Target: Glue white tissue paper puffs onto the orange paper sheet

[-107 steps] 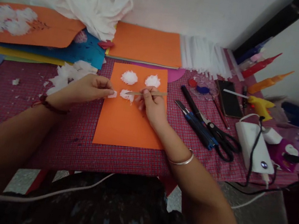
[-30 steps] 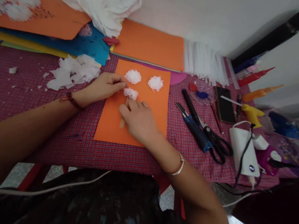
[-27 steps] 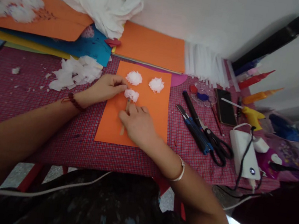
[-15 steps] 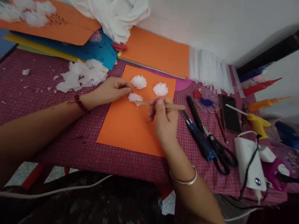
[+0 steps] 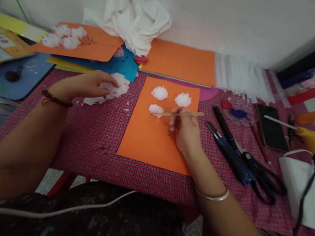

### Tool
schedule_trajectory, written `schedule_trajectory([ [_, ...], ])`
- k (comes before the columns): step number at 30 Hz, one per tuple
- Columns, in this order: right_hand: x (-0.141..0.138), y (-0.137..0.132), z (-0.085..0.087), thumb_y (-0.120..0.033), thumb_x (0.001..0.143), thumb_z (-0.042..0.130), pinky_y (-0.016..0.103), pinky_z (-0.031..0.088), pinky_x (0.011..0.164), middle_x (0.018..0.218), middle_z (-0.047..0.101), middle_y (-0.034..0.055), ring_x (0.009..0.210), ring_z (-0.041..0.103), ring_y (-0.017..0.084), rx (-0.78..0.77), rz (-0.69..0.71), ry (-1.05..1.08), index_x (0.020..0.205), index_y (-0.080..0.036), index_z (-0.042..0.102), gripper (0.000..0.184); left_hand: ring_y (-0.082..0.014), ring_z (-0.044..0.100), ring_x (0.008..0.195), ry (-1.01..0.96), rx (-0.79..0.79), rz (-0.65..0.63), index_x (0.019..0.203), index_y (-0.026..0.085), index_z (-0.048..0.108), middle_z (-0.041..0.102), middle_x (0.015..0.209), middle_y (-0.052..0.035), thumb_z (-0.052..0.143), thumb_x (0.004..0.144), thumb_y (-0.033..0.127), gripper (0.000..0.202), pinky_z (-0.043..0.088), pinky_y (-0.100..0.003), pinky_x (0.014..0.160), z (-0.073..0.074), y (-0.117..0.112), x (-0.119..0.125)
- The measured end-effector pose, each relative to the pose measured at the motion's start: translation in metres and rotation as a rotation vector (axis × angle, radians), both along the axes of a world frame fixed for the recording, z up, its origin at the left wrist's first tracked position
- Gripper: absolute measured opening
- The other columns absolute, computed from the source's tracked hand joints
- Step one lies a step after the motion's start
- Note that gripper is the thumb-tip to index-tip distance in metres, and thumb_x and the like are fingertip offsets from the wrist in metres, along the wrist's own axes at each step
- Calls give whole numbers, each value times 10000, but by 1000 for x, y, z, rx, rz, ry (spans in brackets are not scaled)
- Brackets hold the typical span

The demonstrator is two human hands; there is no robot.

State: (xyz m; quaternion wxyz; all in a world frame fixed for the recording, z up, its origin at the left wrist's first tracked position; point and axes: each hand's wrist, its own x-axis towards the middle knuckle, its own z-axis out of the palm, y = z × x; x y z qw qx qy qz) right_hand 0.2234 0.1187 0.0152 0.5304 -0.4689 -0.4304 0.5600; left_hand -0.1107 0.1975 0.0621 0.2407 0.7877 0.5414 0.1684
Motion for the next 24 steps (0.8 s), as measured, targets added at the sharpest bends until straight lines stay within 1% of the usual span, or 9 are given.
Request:
schedule_trajectory([
  [2,0,1,0,-579,835,671,276,417,481,559,517,-53,436,414,89,2,-15,10,799,-236,602,352,-193,606,776,97,-6,-16,776,205,724,714,813,-27,670,676,268,130,439,-287,732,-10,4,6],
  [5,0,1,1,-560,821,686,271,422,483,547,514,-55,439,420,91,1,-29,13,798,-235,605,336,-192,568,719,163,38,68,697,203,661,661,731,-33,683,719,355,155,415,-304,710,-21,7,15],
  [9,1,0,2,-581,860,640,277,425,482,559,506,-54,437,419,90,26,-7,-20,812,-235,593,353,-194,544,729,159,83,85,646,215,622,656,744,-38,696,669,264,91,404,-312,722,-27,10,16],
  [11,1,0,2,-590,867,634,280,430,485,561,505,-52,441,426,92,39,2,-28,813,-238,591,359,-198,552,740,183,74,81,654,212,631,669,774,-46,641,676,203,26,401,-320,720,-25,10,14],
  [13,1,1,1,-595,860,646,277,426,479,555,510,-49,443,429,93,43,-4,-25,805,-239,593,364,-203,571,775,204,69,87,678,202,645,685,815,-55,598,693,174,57,408,-329,740,-18,9,11],
  [17,2,2,0,-603,842,666,263,399,459,554,530,-46,441,437,88,25,-24,-5,800,-233,605,378,-196,592,917,91,153,72,724,182,634,710,955,-49,582,705,131,76,437,-322,871,7,-3,9],
  [19,2,2,0,-598,839,673,262,391,460,559,537,-46,442,441,85,22,-27,1,804,-228,608,377,-186,593,934,22,174,65,731,175,625,707,987,-51,582,717,118,72,443,-319,899,16,-9,11],
  [21,3,3,1,-585,847,670,264,384,464,564,537,-46,444,439,83,30,-28,5,807,-224,608,369,-181,586,918,10,179,77,766,168,638,700,978,-57,583,739,128,73,447,-319,891,16,-11,15],
  [24,5,3,1,-577,873,651,268,373,458,568,531,-45,442,434,84,53,-33,1,814,-223,606,363,-210,579,962,17,142,70,863,172,671,707,993,-63,606,760,171,122,440,-336,916,-1,-5,23],
])
